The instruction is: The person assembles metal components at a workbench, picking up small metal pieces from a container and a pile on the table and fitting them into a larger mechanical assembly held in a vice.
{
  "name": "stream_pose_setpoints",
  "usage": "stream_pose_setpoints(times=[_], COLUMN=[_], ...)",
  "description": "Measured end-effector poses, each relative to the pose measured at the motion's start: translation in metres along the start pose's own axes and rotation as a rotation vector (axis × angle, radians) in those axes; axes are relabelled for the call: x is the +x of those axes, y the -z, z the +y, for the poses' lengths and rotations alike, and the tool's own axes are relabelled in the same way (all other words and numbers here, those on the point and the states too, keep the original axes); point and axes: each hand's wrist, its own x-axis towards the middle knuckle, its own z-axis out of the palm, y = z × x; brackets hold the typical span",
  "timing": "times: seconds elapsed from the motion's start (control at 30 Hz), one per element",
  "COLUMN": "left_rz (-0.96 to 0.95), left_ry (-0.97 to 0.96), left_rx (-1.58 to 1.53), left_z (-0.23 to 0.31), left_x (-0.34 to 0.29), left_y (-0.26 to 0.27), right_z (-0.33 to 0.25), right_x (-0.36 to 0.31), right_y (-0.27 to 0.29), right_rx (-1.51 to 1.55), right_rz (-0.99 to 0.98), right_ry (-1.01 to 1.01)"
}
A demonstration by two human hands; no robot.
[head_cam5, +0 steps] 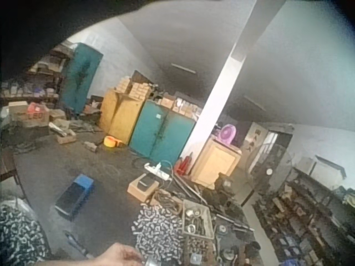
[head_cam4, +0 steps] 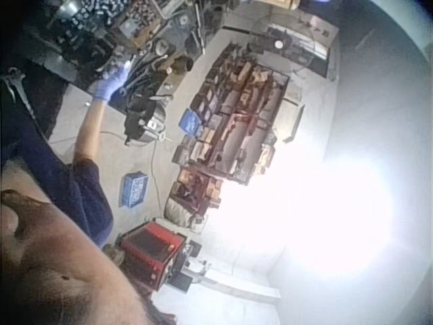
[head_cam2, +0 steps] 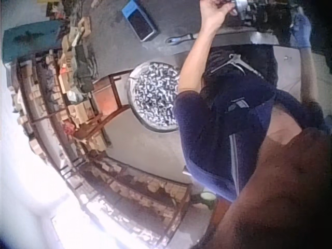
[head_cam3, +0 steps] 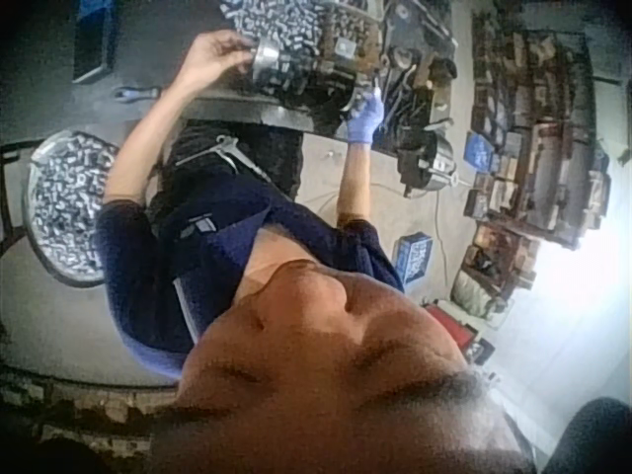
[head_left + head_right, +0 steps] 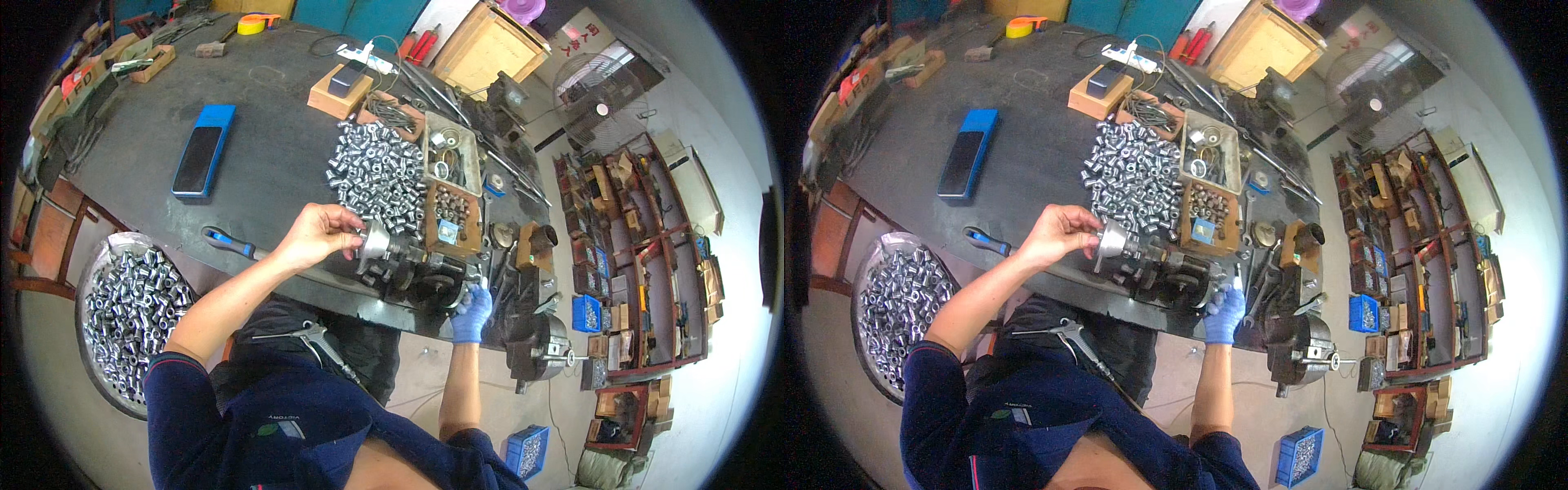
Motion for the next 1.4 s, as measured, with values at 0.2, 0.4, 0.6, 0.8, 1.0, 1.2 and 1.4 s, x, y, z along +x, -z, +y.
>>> stream_pose_setpoints(times=[0.2,0.4,0.6,0.8,1.0,1.2,1.4], left_rz=[0.050,0.015,0.030,0.054,0.140,0.540,0.648], left_ry=[-0.018,0.047,0.020,-0.012,0.065,0.268,0.375], left_rx=[0.076,0.140,0.087,-0.028,0.173,0.552,1.618], left_z=[0.005,0.005,0.000,0.001,0.021,0.056,0.054], left_x=[0.000,0.001,-0.001,0.006,-0.018,-0.145,-0.243], left_y=[-0.008,-0.002,0.001,-0.006,0.025,0.112,0.169], right_z=[-0.007,-0.068,-0.049,0.004,-0.036,-0.064,-0.040], right_x=[0.105,0.009,-0.050,0.014,0.073,-0.007,-0.055], right_y=[-0.014,-0.110,-0.064,-0.007,-0.057,-0.083,-0.044], right_rx=[-0.430,0.113,0.123,-0.103,-0.262,0.011,0.003], right_rz=[0.126,-0.121,-0.163,0.124,0.018,-0.250,-0.232], right_ry=[0.217,0.320,0.206,0.099,0.186,0.488,0.427])
